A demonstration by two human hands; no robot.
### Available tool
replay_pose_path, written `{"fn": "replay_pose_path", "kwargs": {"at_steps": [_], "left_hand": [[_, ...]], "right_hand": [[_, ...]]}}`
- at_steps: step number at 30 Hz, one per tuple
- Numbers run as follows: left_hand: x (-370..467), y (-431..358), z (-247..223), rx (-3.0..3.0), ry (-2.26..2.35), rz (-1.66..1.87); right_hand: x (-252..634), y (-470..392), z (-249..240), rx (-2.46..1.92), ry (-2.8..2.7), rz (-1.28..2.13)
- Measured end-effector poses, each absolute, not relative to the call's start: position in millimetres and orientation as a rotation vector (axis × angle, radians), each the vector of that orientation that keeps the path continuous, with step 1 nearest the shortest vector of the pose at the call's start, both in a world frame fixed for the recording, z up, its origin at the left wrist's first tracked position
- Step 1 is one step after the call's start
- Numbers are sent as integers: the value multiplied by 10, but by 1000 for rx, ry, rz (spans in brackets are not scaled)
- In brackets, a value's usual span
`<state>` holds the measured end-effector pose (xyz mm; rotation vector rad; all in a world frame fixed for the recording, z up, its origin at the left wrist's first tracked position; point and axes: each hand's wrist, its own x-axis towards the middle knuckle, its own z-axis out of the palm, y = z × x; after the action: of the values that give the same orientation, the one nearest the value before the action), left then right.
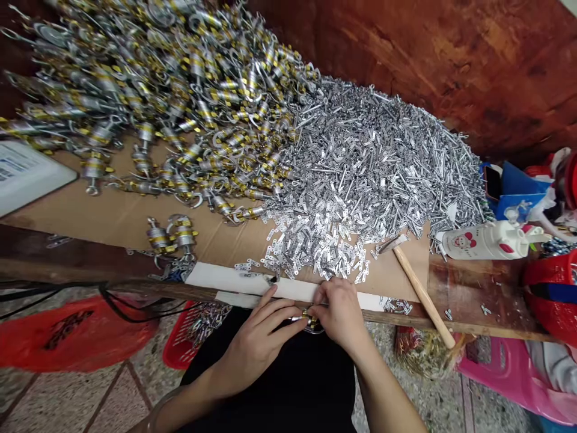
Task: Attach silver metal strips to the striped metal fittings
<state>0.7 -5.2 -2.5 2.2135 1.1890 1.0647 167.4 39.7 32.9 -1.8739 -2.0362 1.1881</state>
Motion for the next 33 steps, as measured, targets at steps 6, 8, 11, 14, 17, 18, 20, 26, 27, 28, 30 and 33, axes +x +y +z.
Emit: {"fn": "replay_pose_path", "kwargs": {"at_steps": [6, 8, 11, 14, 17, 18, 20, 26, 27, 28, 30, 33], "left_hand": [[2, -48, -39, 2209, 1158, 1046], [-4, -43, -38, 2203, 1160, 1044], [-12, -35, -28, 2192, 1164, 1040], [-17, -30, -10, 2192, 1151, 1032], [-27, -27, 3, 2190, 1155, 1007], [-31, -25, 4, 2191, 1156, 996], [-37, -23, 3, 2200, 1149, 983], [-42, -33, -19, 2209, 1152, 996], [-41, -37, -24, 2210, 1152, 995], [-38, -40, -28, 2209, 1153, 997], [-25, -38, -30, 2210, 1160, 1013], [-5, -16, -18, 2220, 1163, 1020]], "right_hand": [[2620, 708, 275, -2137, -1484, 393], [2913, 824, 209, -2278, -1531, 118], [2992, 840, 171, -2293, -1670, 73], [2667, 579, 270, -2199, -1719, 175], [2248, 154, 441, -1998, -1965, 639], [2140, 23, 484, -1892, -2038, 674], [1994, -171, 523, -1681, -2142, 599], [1888, -262, 460, -1708, -2350, 536], [1876, -258, 461, -1682, -2340, 550], [1861, -259, 462, -1655, -2329, 554], [1830, -269, 458, -1645, -2332, 535], [1862, -235, 409, -1760, -2325, 538]]}}
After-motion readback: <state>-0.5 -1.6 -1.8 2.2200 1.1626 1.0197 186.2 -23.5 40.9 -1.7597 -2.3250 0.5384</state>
